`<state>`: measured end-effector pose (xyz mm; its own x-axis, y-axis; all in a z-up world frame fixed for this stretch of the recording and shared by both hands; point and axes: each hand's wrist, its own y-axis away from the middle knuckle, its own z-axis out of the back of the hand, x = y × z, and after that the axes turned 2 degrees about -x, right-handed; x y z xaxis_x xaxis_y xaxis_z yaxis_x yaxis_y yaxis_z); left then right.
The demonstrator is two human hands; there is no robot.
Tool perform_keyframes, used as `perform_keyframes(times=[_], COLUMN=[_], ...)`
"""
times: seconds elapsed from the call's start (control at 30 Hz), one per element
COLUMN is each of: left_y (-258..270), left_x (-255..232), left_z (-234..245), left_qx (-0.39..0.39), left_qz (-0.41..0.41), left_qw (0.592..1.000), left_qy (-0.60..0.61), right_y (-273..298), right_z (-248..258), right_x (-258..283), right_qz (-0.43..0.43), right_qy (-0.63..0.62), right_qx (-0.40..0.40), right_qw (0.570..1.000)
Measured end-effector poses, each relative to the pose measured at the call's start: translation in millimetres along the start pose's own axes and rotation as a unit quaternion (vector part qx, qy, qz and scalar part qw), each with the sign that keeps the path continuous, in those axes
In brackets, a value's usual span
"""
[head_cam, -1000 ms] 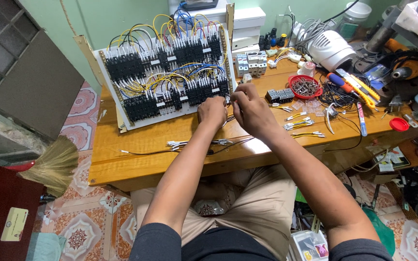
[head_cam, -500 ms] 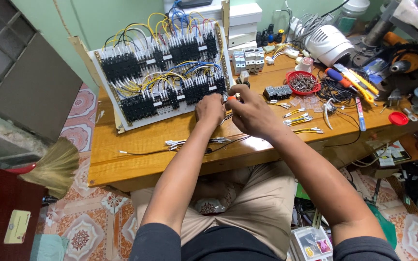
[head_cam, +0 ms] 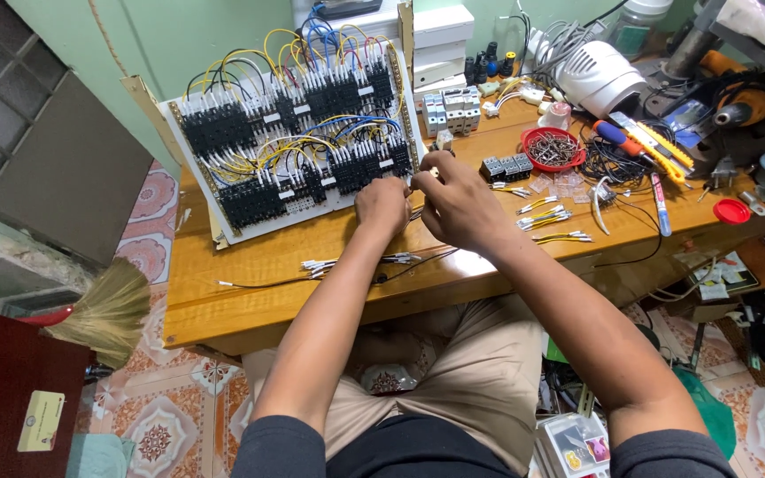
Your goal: The person sits on the floor and uses a screwdriver to connect wires to terminals on a white electrical panel. They repeatedly pick up wire bundles, insert them into the panel, and tighten the connections.
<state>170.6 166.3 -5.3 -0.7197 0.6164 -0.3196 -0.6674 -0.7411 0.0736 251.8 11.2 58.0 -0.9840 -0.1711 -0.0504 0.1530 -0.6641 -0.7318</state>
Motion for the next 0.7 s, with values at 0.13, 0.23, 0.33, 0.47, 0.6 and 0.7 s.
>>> perform_keyframes(times=[0.13,0.23,0.33,0.47,0.6,0.7], left_y=[19,28,46,62,77,82], left_x=[3,33,57,93,118,130], left_z=[12,0,14,19,26,15], left_qx=[0.014,-0.17,-0.291,-0.293,-0.265,-0.266], left_qz=[-0.009,-0.157,-0.27,-0.253,-0.184,-0.18], left_qw=[0.999,0.973,0.912,0.891,0.902,0.911], left_qy=[-0.028,0.011,0.101,0.238,0.286,0.259], right_y=[3,9,5,8,4,0], right_z=[-2,-5,-2,-4,0,5], right_x=[1,-1,-1,0,2,9], right_qz=[-0.058,-0.116,-0.1,-0.105,-0.127,-0.116], right_qy=[-0.018,0.005,-0.032,-0.019,-0.018,-0.026], right_qx=[0.017,0.054,0.05,0.056,0.077,0.094], right_qw=[0.998,0.992,0.993,0.993,0.989,0.988])
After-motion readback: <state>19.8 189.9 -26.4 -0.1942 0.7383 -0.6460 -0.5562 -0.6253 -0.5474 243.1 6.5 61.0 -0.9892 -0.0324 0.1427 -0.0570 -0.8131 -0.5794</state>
